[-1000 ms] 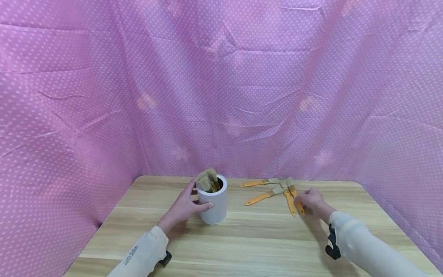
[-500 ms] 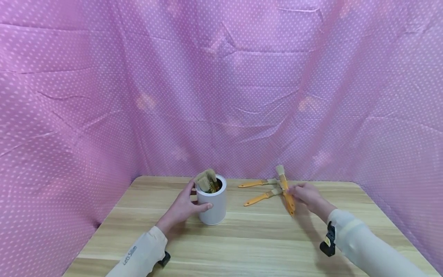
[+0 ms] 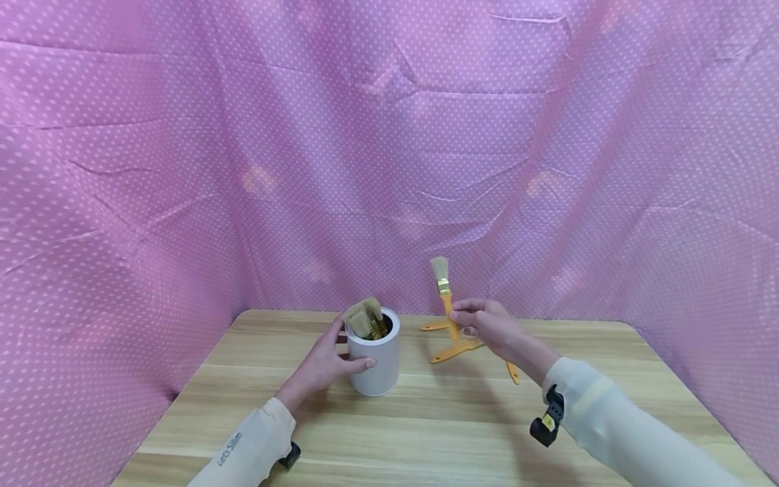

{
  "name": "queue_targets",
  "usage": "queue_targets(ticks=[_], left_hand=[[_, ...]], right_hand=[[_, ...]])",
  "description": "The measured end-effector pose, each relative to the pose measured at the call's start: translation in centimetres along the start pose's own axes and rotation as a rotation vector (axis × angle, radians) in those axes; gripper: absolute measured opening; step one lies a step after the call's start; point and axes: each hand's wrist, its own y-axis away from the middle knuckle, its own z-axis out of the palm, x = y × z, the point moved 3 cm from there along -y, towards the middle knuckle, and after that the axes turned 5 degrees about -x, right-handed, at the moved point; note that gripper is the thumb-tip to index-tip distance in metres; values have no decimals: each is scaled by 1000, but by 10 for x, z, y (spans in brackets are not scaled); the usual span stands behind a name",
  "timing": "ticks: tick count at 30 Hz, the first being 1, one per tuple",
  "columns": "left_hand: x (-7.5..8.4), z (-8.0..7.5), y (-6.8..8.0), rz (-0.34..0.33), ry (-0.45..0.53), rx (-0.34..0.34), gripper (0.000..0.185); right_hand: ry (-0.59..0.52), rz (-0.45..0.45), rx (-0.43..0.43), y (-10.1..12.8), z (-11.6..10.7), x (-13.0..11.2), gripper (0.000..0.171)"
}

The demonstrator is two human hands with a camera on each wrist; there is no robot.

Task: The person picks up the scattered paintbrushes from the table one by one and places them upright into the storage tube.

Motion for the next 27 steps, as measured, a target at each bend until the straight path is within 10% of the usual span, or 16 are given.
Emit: queue_targets(ticks=[27], left_hand=[[11,5,-3,-59,-5,-2,101]], right_hand=[[102,-220,-95,-48,98,-37,23]])
